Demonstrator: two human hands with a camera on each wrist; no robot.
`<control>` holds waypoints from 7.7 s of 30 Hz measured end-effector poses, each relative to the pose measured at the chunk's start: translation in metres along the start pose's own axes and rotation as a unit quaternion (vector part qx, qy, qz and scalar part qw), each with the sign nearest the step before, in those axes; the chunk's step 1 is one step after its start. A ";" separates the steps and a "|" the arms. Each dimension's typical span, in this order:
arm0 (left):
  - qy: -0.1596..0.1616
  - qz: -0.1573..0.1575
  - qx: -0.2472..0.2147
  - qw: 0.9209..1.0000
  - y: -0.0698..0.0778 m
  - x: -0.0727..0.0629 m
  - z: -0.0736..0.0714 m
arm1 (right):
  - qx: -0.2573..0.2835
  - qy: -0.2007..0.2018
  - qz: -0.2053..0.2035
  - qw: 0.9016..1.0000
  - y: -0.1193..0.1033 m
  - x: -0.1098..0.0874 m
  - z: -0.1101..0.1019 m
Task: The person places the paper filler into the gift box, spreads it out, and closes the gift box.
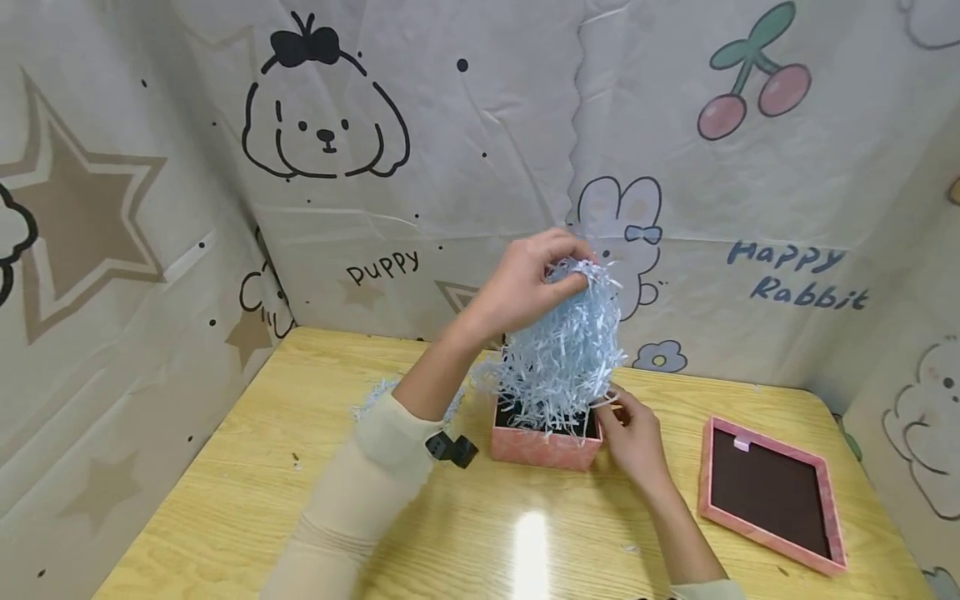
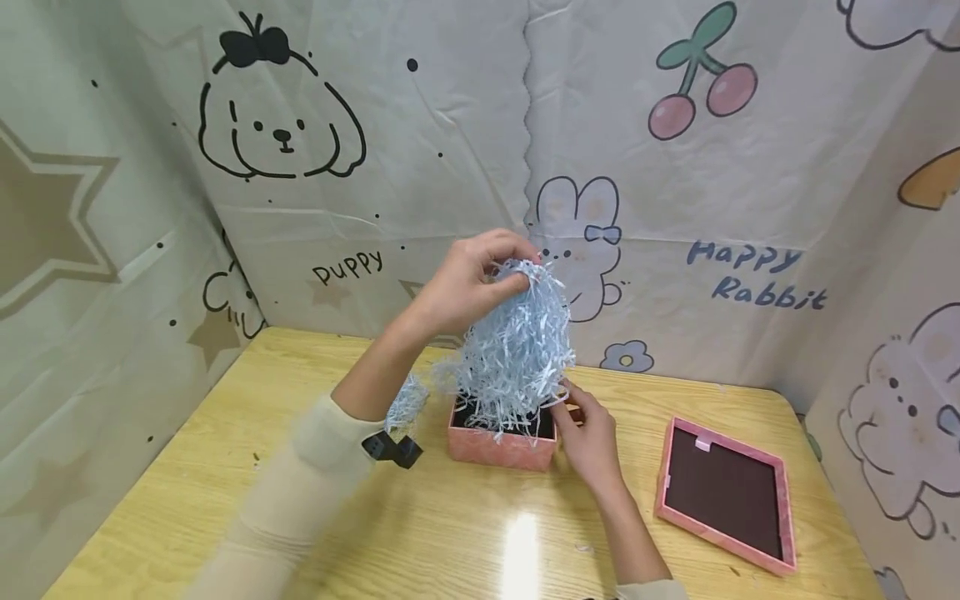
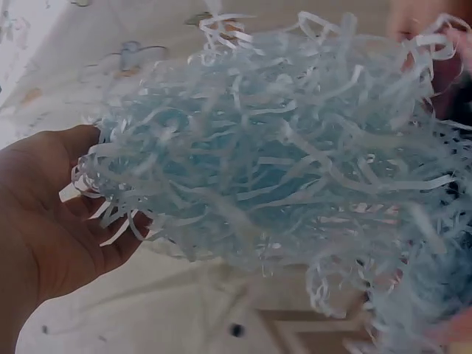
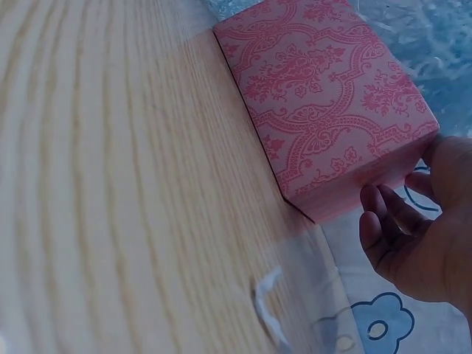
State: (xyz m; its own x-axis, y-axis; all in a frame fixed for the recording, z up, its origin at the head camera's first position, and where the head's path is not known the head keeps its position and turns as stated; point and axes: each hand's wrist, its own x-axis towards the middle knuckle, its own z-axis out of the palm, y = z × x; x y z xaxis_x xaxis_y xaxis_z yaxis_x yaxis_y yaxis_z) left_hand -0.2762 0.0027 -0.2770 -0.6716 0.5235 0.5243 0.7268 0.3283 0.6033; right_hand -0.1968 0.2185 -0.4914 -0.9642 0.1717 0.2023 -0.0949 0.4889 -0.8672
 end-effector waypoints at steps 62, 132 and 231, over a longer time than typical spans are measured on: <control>-0.238 -0.087 -0.054 0.966 -0.084 -0.083 0.052 | 0.009 -0.045 0.006 0.999 -0.002 -0.003 -0.002; -0.080 -0.215 0.062 0.971 -0.167 -0.207 -0.038 | 0.025 -0.042 0.032 0.998 -0.007 -0.004 0.000; -0.216 -0.101 0.037 0.970 -0.116 -0.128 -0.007 | 0.036 -0.048 0.020 0.998 -0.004 -0.002 0.007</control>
State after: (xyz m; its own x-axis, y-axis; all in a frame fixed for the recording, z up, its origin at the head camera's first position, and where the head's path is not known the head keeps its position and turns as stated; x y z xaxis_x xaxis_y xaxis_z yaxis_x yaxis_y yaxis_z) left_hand -0.2754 -0.1082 -0.4097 -0.6898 0.7185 0.0890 0.6060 0.5057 0.6140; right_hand -0.1962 0.2101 -0.4913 -0.9863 0.1058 0.1265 -0.0710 0.4194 -0.9050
